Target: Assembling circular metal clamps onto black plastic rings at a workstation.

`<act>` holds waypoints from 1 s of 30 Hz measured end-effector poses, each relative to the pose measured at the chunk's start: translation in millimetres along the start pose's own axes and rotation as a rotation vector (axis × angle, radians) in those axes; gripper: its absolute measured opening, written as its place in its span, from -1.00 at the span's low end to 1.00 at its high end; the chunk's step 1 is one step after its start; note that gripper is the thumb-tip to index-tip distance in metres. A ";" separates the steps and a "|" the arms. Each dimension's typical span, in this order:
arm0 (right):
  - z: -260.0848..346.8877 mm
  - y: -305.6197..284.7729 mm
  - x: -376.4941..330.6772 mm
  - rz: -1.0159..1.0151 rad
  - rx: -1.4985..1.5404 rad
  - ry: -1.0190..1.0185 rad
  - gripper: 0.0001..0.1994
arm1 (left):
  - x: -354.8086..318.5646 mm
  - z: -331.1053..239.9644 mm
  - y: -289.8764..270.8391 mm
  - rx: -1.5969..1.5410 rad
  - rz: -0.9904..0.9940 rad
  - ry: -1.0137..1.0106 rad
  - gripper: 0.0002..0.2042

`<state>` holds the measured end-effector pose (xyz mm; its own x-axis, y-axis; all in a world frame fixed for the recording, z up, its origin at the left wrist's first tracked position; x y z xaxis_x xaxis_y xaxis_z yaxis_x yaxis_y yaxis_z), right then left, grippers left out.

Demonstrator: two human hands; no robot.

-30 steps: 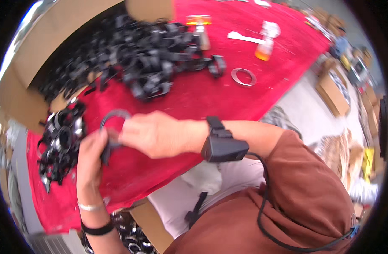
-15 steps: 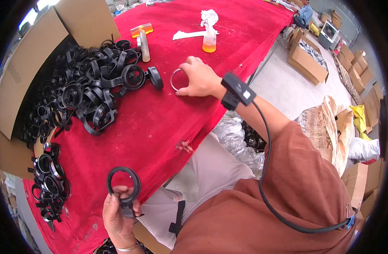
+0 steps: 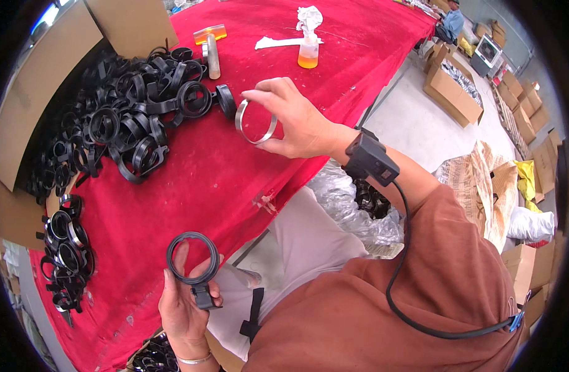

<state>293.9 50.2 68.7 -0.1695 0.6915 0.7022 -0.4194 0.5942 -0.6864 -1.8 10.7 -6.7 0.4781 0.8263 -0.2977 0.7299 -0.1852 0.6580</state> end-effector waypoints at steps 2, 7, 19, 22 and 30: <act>-5.3 -2.5 -3.1 -0.021 0.154 0.085 -0.28 | -2.4 2.5 -0.1 0.001 0.011 -0.007 -0.44; -5.9 -1.7 -4.2 0.051 0.181 0.184 -0.25 | -4.8 3.4 0.7 -0.034 0.059 0.008 -0.45; -49.1 40.0 22.0 0.653 -0.426 0.605 -0.28 | -1.8 12.8 16.1 -0.114 0.099 -0.044 -0.46; -65.0 37.5 27.6 0.909 -0.343 0.649 -0.37 | -2.3 13.5 16.0 -0.133 0.112 -0.035 -0.47; -45.0 54.5 18.0 1.092 -0.128 0.076 -0.22 | 2.1 14.3 14.4 -0.143 0.101 -0.064 -0.50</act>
<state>308.1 113.5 35.5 -0.3358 0.8914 -0.3045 0.0190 -0.3168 -0.9483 16.6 2.2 -7.8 0.5785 0.7712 -0.2657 0.6021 -0.1840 0.7770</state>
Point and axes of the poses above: each hand's wrist, its own x-axis towards the middle knuckle, its own y-axis out of the palm, z = x × y, the point moved 6 cm from there along x, towards the middle knuckle, and after that the axes turned 6 degrees about y, right-handed, at the moved point
